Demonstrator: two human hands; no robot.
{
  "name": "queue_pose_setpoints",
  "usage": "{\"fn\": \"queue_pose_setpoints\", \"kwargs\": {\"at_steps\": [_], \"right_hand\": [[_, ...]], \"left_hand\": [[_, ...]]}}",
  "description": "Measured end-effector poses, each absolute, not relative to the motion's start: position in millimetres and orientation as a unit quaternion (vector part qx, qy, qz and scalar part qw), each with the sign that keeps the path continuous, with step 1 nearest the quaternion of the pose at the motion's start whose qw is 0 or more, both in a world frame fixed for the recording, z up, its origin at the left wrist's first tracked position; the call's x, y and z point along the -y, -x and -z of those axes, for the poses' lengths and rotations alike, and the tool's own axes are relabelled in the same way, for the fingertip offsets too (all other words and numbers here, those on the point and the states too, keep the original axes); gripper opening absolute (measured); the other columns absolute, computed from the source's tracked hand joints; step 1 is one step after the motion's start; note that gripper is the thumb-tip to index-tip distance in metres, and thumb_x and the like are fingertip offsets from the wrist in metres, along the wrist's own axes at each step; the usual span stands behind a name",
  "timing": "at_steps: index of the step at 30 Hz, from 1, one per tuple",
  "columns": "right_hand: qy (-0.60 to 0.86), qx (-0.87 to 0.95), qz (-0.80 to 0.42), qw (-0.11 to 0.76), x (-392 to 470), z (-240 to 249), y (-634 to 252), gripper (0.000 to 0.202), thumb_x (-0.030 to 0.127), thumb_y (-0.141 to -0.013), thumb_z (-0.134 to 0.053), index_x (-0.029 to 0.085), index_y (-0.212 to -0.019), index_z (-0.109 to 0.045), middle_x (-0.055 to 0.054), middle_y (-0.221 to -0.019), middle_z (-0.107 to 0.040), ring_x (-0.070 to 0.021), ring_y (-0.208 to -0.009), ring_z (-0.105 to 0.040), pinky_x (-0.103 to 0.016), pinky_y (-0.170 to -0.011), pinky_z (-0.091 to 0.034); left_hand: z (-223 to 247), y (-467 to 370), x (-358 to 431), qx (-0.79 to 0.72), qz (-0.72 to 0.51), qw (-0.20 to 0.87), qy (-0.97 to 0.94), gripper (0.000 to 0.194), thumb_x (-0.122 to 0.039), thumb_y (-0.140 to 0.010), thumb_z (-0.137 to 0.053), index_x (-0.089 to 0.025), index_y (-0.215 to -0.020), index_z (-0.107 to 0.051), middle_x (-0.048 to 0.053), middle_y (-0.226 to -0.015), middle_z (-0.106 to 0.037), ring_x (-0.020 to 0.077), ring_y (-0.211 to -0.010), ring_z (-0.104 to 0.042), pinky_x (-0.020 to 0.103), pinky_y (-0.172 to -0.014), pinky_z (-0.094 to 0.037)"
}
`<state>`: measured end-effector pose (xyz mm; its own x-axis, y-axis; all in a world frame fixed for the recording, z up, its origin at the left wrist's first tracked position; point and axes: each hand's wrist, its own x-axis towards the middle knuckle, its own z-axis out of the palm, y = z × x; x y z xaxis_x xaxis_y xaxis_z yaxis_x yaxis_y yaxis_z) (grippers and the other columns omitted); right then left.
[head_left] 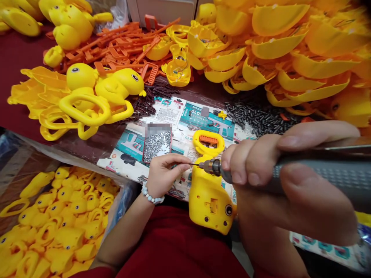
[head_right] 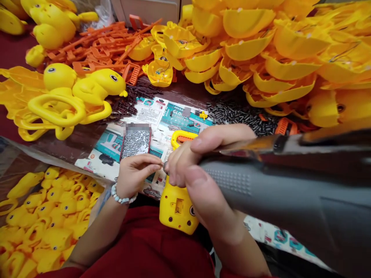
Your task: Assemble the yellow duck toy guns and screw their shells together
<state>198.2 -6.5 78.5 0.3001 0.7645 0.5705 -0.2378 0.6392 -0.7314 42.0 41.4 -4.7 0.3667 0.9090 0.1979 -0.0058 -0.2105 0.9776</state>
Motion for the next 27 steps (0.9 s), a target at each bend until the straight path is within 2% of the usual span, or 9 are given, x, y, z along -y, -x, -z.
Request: {"fn": "queue_pose_setpoints", "kwargs": {"at_steps": [4, 8, 10, 12, 15, 17, 20, 22, 27], "right_hand": [[0.283, 0.462, -0.334, 0.772, 7, -84, -194, 0.011, 0.016, -0.075, -0.059, 0.020, -0.085, -0.061, 0.005, -0.049, -0.048, -0.0122, -0.039, -0.048, -0.031, -0.041, -0.047], [0.315, 0.422, -0.316, 0.789, 7, -85, -191, 0.011, 0.015, -0.074, -0.060, 0.019, -0.084, -0.059, 0.005, -0.051, -0.050, -0.0113, -0.039, -0.046, -0.031, -0.041, -0.047], [0.323, 0.400, -0.304, 0.802, 6, -84, -189, 0.010, 0.014, -0.075, -0.060, 0.019, -0.084, -0.058, 0.005, -0.051, -0.050, -0.0108, -0.039, -0.046, -0.030, -0.041, -0.047], [0.323, 0.398, -0.296, 0.806, 2, -81, -188, 0.011, 0.013, -0.074, -0.060, 0.018, -0.083, -0.057, 0.006, -0.051, -0.049, -0.0104, -0.039, -0.046, -0.028, -0.041, -0.047], [0.316, 0.396, -0.262, 0.821, -8, -76, -188, 0.013, 0.011, -0.071, -0.061, 0.017, -0.082, -0.058, 0.006, -0.050, -0.048, -0.0093, -0.037, -0.046, -0.026, -0.039, -0.044], [0.330, 0.374, -0.231, 0.835, -17, -73, -190, 0.013, 0.011, -0.071, -0.061, 0.019, -0.081, -0.058, 0.006, -0.052, -0.048, -0.0095, -0.038, -0.047, -0.026, -0.040, -0.044], [0.351, 0.351, -0.184, 0.849, -35, -69, -193, 0.013, 0.013, -0.072, -0.060, 0.021, -0.082, -0.056, 0.006, -0.057, -0.048, -0.0096, -0.040, -0.047, -0.026, -0.041, -0.043], [0.345, 0.352, -0.169, 0.853, -48, -67, -195, 0.015, 0.014, -0.070, -0.061, 0.021, -0.082, -0.054, 0.006, -0.061, -0.050, -0.0084, -0.039, -0.045, -0.026, -0.039, -0.039], [0.338, 0.402, -0.169, 0.834, -69, -60, -194, 0.015, 0.014, -0.073, -0.061, 0.022, -0.083, -0.053, 0.006, -0.057, -0.047, -0.0091, -0.037, -0.043, -0.026, -0.037, -0.038]], "left_hand": [[4, -44, -41, -0.343, -0.445, 0.578, -0.592, 0.007, -0.010, -0.068, -0.074, -0.017, -0.069, -0.074, 0.002, -0.069, -0.073, 0.0127, -0.063, -0.068, 0.018, -0.056, -0.057], [9, -46, -36, -0.348, -0.445, 0.591, -0.576, 0.021, -0.014, -0.068, -0.076, -0.015, -0.088, -0.074, 0.003, -0.070, -0.074, 0.0139, -0.057, -0.068, 0.019, -0.048, -0.057], [13, -47, -35, -0.333, -0.450, 0.556, -0.614, 0.030, -0.015, -0.072, -0.075, -0.015, -0.102, -0.071, 0.004, -0.075, -0.075, 0.0150, -0.063, -0.070, 0.022, -0.058, -0.060], [13, -48, -35, -0.303, -0.455, 0.485, -0.683, 0.038, -0.018, -0.077, -0.072, -0.017, -0.114, -0.066, 0.006, -0.090, -0.075, 0.0173, -0.082, -0.072, 0.028, -0.079, -0.060], [4, -47, -35, -0.265, -0.492, 0.306, -0.771, 0.051, -0.023, -0.079, -0.070, -0.018, -0.128, -0.054, 0.013, -0.123, -0.064, 0.0247, -0.116, -0.059, 0.044, -0.103, -0.046], [-6, -46, -30, -0.231, -0.505, 0.216, -0.803, 0.047, -0.029, -0.082, -0.065, -0.015, -0.125, -0.053, 0.015, -0.123, -0.062, 0.0265, -0.118, -0.056, 0.048, -0.103, -0.043], [-16, -46, -15, -0.113, -0.419, 0.213, -0.875, 0.036, -0.043, -0.089, -0.053, -0.012, -0.108, -0.059, 0.010, -0.103, -0.069, 0.0217, -0.103, -0.062, 0.042, -0.099, -0.042], [-15, -50, -2, -0.046, -0.352, 0.218, -0.909, 0.039, -0.048, -0.092, -0.047, -0.013, -0.101, -0.061, 0.007, -0.102, -0.071, 0.0207, -0.104, -0.061, 0.040, -0.103, -0.037], [3, -64, 12, -0.033, -0.320, 0.182, -0.929, 0.032, -0.041, -0.090, -0.049, -0.014, -0.100, -0.064, 0.005, -0.111, -0.069, 0.0237, -0.112, -0.056, 0.044, -0.102, -0.036]]}}
